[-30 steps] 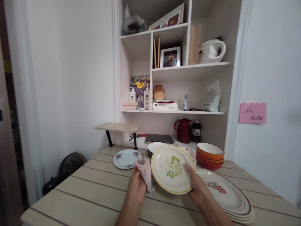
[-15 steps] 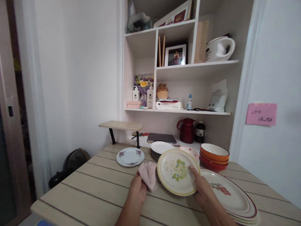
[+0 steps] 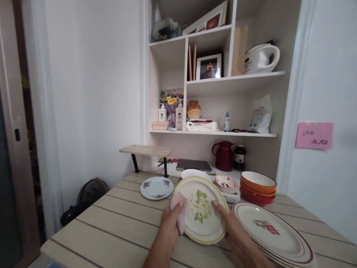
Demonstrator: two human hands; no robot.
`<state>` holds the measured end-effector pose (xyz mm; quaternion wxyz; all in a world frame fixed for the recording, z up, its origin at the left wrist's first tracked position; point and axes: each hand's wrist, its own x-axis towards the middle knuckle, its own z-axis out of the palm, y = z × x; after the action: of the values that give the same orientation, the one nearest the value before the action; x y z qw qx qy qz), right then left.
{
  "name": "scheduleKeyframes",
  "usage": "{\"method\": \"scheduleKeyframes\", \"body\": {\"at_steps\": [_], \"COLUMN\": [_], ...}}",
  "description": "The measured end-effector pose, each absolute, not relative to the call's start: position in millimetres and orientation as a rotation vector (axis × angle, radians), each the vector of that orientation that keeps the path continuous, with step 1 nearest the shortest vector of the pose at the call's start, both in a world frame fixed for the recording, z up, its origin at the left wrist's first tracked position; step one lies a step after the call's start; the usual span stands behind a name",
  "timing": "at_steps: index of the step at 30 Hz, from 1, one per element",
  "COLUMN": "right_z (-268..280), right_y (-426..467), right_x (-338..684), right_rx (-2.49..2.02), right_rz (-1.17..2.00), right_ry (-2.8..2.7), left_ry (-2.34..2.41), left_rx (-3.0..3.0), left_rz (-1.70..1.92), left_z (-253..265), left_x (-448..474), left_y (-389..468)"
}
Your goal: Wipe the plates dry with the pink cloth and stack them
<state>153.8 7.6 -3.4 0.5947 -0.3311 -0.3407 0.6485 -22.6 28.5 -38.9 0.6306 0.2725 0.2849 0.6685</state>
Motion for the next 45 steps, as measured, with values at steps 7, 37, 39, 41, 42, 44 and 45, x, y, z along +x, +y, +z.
{"method": "scheduleKeyframes", "body": {"at_steps": [7,37,39,41,42,44,45], "right_z": [2,2,-5,-12,-15,-20,-22], "right_y": [-2,42,42,42,43,44,45], "right_x": [139,143,135,127,125,123,123], "right_rx": [-0.788,-0.663,-0.631,-0.625,-0.622,-0.605,-0.595], "right_rz": [1.547,1.259,1.179,1.122,1.109,1.098,1.102], "right_ry": [-0.784,-0.481,-0.413,-0.347,-0.328,-0.302,-0.293], "left_ry": [0.516,0.667,0.619,0.54,0.513,0.495,0.493], "left_rx": [0.587,0.438,0.414,0.388,0.382,0.387,0.399], "left_rz": [1.464,1.631,1.628,1.587,1.563,1.529,1.518], "left_z": [-24,-20,-20,-21,-20,-18,-16], "left_x": [-27,22,29,36,40,47,50], "left_y": [22,44,46,46,46,44,43]}}
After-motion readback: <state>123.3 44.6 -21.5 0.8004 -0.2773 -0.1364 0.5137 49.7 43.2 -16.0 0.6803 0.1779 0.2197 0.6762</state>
